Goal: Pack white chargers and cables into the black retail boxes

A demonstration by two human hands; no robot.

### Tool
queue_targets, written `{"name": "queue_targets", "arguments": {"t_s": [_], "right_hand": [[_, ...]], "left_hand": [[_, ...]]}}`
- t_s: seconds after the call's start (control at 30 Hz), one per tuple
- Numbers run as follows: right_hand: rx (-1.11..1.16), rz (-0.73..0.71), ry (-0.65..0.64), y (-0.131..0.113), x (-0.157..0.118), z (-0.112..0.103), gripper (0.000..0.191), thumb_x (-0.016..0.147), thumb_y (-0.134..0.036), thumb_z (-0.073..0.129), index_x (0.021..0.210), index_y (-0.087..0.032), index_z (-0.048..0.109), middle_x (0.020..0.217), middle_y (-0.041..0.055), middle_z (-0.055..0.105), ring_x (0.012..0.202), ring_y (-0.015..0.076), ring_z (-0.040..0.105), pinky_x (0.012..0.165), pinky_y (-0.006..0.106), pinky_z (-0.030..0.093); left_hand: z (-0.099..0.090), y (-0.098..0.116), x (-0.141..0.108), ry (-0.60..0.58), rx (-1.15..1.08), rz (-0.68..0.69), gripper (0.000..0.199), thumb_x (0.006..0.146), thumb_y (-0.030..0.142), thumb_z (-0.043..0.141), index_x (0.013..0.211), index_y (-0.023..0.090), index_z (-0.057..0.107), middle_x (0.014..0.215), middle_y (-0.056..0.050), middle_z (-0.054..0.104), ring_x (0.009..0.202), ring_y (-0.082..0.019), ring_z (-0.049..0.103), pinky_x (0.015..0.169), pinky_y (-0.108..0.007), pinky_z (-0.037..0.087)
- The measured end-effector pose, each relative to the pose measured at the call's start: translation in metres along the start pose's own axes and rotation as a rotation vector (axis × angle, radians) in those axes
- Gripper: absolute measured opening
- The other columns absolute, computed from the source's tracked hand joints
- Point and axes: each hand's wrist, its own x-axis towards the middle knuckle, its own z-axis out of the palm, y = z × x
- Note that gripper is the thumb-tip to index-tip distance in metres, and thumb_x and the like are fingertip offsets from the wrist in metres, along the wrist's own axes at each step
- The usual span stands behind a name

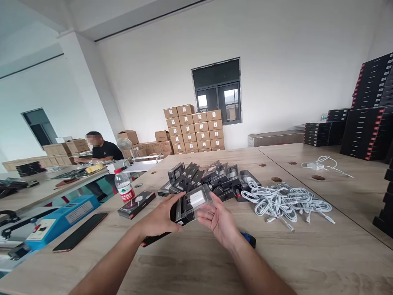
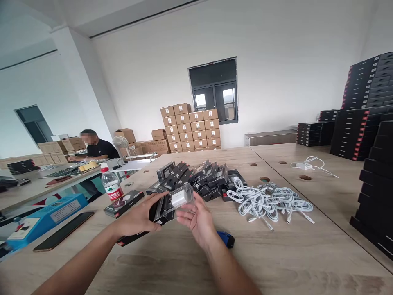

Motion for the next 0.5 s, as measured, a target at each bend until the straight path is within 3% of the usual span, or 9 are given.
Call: {"name": "queue_targets", "arguments": {"t_s": [0.13,0.27,0.33,0.5], "right_hand": [[-0.120,0.193,-0.110,0.003,-0.006,-0.003,0.041,0.069,-0.035,0.086,0.100,-0.017,0.064,0.073,-0.0007,0.070,0.061,0.0130,0.067,0.058,0.026,0.058],[-0.164,0.222,-0.177,0.000,-0.012,-0.001,0.043,0.055,-0.021,0.090,0.092,-0.010,0.069,0.082,0.0084,0.074,0.065,0.0174,0.069,0.058,0.029,0.058],[-0.146,0.153,-0.146,-0.005,-0.012,0.002,0.039,0.057,-0.019,0.084,0.093,-0.012,0.070,0.081,0.0065,0.075,0.066,0.0170,0.070,0.062,0.027,0.058],[-0.080,-0.209,-0.007,-0.018,-0.006,0.008,0.044,0.067,-0.031,0.077,0.110,-0.022,0.070,0.062,-0.0049,0.066,0.061,0.0148,0.069,0.066,0.028,0.057]], "left_hand": [[-0.002,0.008,-0.001,-0.057,-0.042,0.051,0.102,0.060,0.028,0.079,0.152,0.032,0.036,0.154,-0.007,0.042,0.140,-0.034,0.041,0.115,-0.046,0.036],[0.004,0.015,0.000,-0.132,-0.093,0.104,0.102,0.057,0.026,0.081,0.149,0.033,0.039,0.150,-0.005,0.045,0.138,-0.032,0.044,0.115,-0.044,0.037],[0.012,0.016,0.003,-0.040,-0.169,0.107,0.104,0.060,0.027,0.081,0.152,0.032,0.034,0.153,-0.007,0.041,0.141,-0.032,0.040,0.117,-0.046,0.034],[0.055,0.023,0.017,0.355,-0.480,0.109,0.117,0.067,0.047,0.082,0.158,0.026,0.011,0.162,-0.014,0.024,0.150,-0.032,0.024,0.123,-0.049,0.022]]}}
